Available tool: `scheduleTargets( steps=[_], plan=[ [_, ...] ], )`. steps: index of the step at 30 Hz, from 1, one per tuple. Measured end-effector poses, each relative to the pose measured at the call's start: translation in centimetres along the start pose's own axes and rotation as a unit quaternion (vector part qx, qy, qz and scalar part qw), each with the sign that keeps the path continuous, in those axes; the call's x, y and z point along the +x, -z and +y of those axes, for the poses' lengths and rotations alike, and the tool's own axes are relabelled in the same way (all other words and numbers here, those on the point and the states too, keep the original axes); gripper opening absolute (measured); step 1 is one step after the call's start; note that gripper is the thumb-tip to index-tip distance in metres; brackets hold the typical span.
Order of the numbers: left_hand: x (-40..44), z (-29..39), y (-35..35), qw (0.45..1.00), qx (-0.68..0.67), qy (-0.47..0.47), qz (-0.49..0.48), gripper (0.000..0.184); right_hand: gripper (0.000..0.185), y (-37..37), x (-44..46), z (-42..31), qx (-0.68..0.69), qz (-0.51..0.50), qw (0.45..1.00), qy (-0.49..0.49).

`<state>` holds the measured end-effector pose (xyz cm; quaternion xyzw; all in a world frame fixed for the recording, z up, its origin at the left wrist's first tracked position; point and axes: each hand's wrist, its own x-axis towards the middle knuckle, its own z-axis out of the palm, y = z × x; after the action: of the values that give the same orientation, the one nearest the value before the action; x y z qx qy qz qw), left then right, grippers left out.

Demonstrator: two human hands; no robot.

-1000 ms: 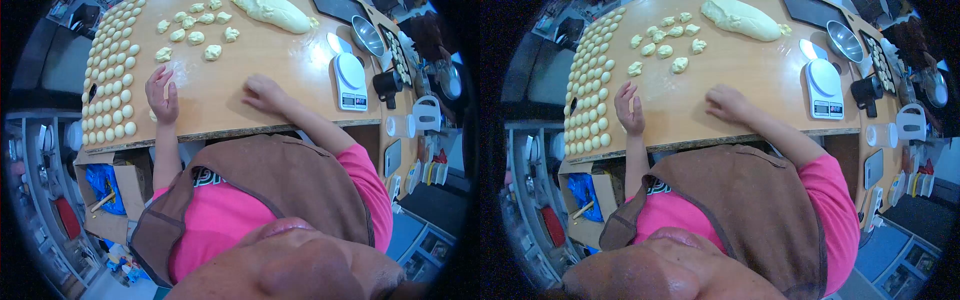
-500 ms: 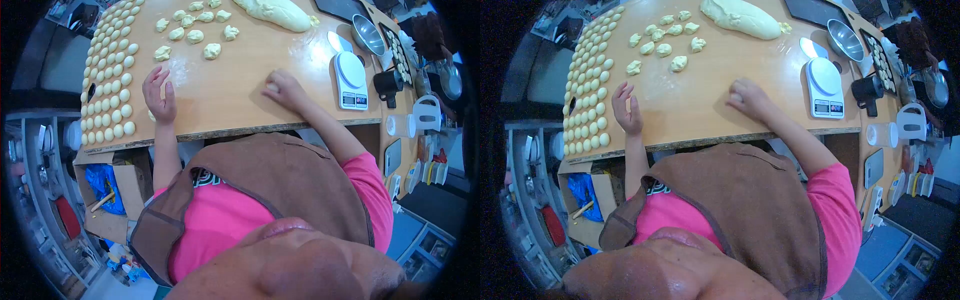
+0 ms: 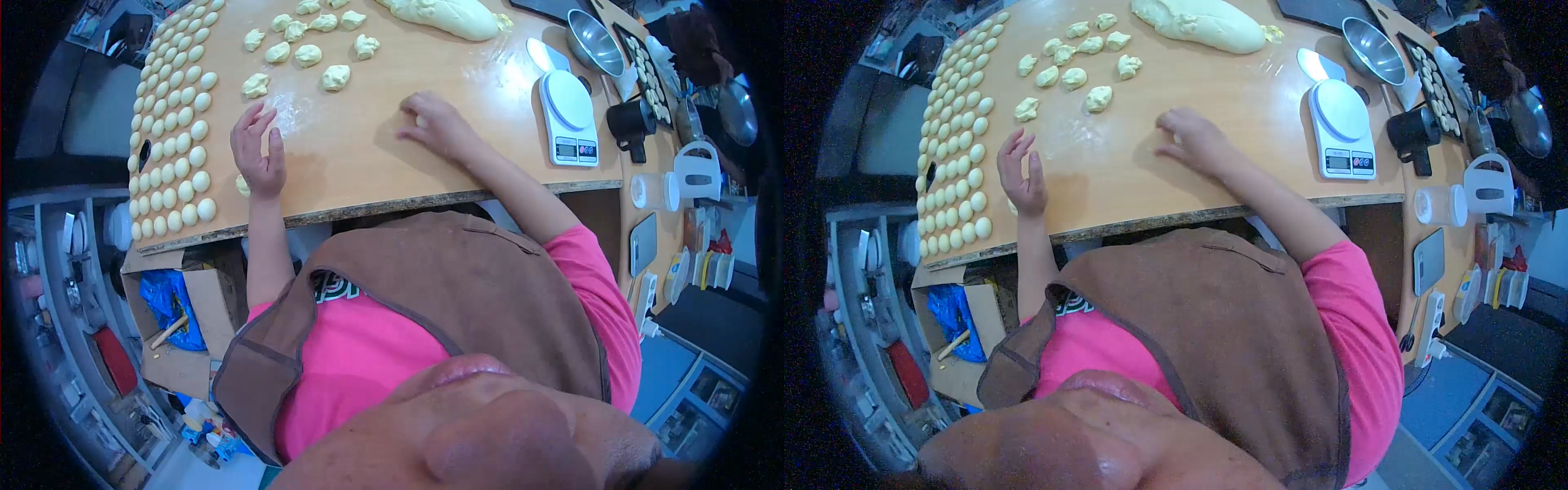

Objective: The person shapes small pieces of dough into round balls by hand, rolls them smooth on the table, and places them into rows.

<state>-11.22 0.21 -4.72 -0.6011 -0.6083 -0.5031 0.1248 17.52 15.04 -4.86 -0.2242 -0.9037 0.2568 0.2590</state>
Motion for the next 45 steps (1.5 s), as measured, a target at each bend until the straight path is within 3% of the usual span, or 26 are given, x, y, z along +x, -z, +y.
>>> scheduleTargets(
  steps=[4, 8, 12, 14, 16, 18, 19, 22, 24, 26, 28, 30, 32, 34, 38, 39, 40, 42, 45],
  plan=[
    [-0.4, -0.3, 0.5, 1.000, 0.008, 0.007, 0.010, 0.025, 0.040, 0.4, -2.5, -1.0, 0.024, -0.069, 0.997, 0.012],
    [-0.3, -0.4, 0.5, 1.000, -0.004, 0.019, 0.023, 0.025, 0.042, 1.8, -2.7, 1.4, -0.016, -0.071, 0.995, -0.073],
    [-0.3, -0.1, 0.2, 1.000, -0.001, 0.003, -0.004, 0.025, 0.041, -0.1, -0.2, -0.5, 0.012, -0.001, 1.000, -0.020],
    [-0.4, -0.2, 0.3, 1.000, 0.001, 0.008, 0.000, 0.024, 0.040, -0.1, -1.3, -2.1, 0.038, -0.079, 0.996, -0.015],
    [-0.5, -0.3, 0.5, 1.000, 0.004, 0.019, 0.009, 0.024, 0.041, 1.2, -3.0, -1.3, 0.024, -0.089, 0.996, -0.005],
    [-0.4, -0.3, 0.5, 1.000, 0.002, 0.023, 0.018, 0.023, 0.041, 2.6, -3.7, -0.5, 0.025, -0.075, 0.993, -0.090],
    [-0.3, -0.2, 0.4, 1.000, 0.000, 0.024, 0.015, 0.023, 0.043, 2.5, -3.0, 0.0, -0.025, -0.056, 0.995, -0.077],
    [-0.2, 0.1, 0.0, 1.000, -0.007, 0.001, -0.001, 0.023, 0.044, 0.2, -0.3, 0.3, 0.019, 0.001, 1.000, -0.014],
    [0.0, 0.2, -0.1, 1.000, 0.006, -0.012, -0.014, 0.023, 0.045, -0.2, -0.7, -0.9, 0.025, -0.013, 1.000, -0.013],
    [-0.3, -0.1, 0.0, 1.000, 0.005, -0.005, -0.007, 0.023, 0.045, 0.5, -2.2, -2.1, 0.052, -0.098, 0.993, -0.035],
    [-0.4, -0.4, 0.3, 1.000, 0.003, 0.008, 0.004, 0.023, 0.044, 1.3, -3.3, -0.7, 0.038, -0.081, 0.996, 0.012],
    [-0.4, -0.4, 0.3, 1.000, 0.002, 0.011, 0.013, 0.023, 0.045, 2.5, -3.7, 0.0, 0.002, -0.083, 0.992, -0.096],
    [-0.1, -0.1, 0.1, 1.000, -0.009, 0.007, 0.002, 0.023, 0.044, 1.7, -1.8, -0.2, -0.023, -0.084, 0.990, -0.113],
    [-0.2, 0.1, -0.1, 1.000, -0.018, 0.001, -0.008, 0.023, 0.043, 0.0, -0.2, -0.3, 0.013, -0.016, 1.000, -0.022],
    [-0.3, -0.1, 0.1, 1.000, 0.006, -0.007, -0.005, 0.023, 0.042, 0.5, -2.7, -1.9, 0.049, -0.098, 0.994, -0.029],
    [-0.3, -0.2, 0.3, 1.000, 0.003, 0.000, -0.001, 0.023, 0.043, 0.7, -3.7, -0.9, 0.043, -0.071, 0.997, 0.004],
    [-0.3, -0.2, 0.3, 1.000, 0.004, 0.002, 0.003, 0.023, 0.043, 1.2, -3.7, -0.5, 0.042, -0.074, 0.996, 0.007],
    [-0.2, -0.1, 0.2, 1.000, -0.012, 0.008, 0.009, 0.023, 0.045, 2.1, -3.4, 0.0, 0.002, -0.067, 0.993, -0.096],
    [0.1, 0.3, -0.1, 1.000, -0.015, -0.002, -0.017, 0.024, 0.047, 0.1, -0.8, -0.5, 0.011, -0.035, 0.997, -0.067]
  ],
)
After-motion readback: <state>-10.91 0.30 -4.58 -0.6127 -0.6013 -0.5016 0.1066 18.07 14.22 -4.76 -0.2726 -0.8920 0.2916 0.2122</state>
